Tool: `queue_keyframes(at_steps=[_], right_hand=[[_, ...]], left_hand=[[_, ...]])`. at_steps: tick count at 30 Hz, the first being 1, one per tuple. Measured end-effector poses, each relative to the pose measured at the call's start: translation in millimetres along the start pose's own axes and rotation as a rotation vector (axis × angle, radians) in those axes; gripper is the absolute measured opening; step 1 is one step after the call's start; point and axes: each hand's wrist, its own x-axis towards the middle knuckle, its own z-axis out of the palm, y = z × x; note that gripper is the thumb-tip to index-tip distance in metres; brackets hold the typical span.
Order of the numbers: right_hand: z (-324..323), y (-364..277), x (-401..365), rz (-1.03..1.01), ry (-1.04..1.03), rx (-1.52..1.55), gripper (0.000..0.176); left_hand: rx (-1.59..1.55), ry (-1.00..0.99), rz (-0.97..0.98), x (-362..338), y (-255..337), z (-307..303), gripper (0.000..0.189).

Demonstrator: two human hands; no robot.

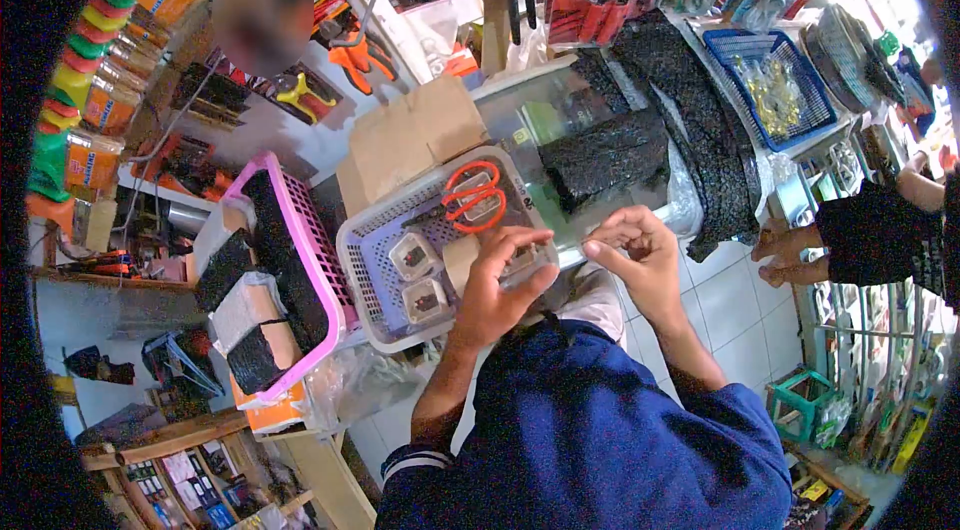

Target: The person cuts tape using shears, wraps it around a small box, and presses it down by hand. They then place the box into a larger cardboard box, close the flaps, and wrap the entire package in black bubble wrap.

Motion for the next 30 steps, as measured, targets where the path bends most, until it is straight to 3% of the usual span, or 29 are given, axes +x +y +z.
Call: queue_keyframes(at_steps=[9,17,19,23,26,27,30], right_hand=[[5.8,11.7,-21.0,0.052,-0.055,-0.007,0.028],[-3.7,18.5,-26.7,0.03,-0.097,-0.277,0.032],[-6.5,13.3,-25.4,0.054,-0.141,-0.143,0.033],[-9.2,13.3,-22.0,-0.045,-0.099,-0.147,0.033],[-11.5,5.6,-18.6,-0.003,0.074,-0.023,0.032],[-18.5,8.4,-19.3,0.029,0.146,-0.069,0.034],[-21.1,8.5,-10.4,-0.104,0.305,0.109,0.038]], left_hand=[[-0.082,0.181,-0.068,-31.9,-15.5,26.8,0.013],[-0.122,0.18,-0.203,-45.4,-18.5,26.9,0.01],[-0.087,0.175,-0.263,-42.3,-18.2,28.3,0.009],[-0.019,0.142,-0.148,-20.4,-8.3,27.0,0.009],[0.074,0.203,0.131,12.3,-14.5,38.5,0.015],[0.127,0.21,0.083,22.7,-16.3,45.1,0.034],[0.413,0.248,0.224,68.8,-14.7,63.8,0.063]])
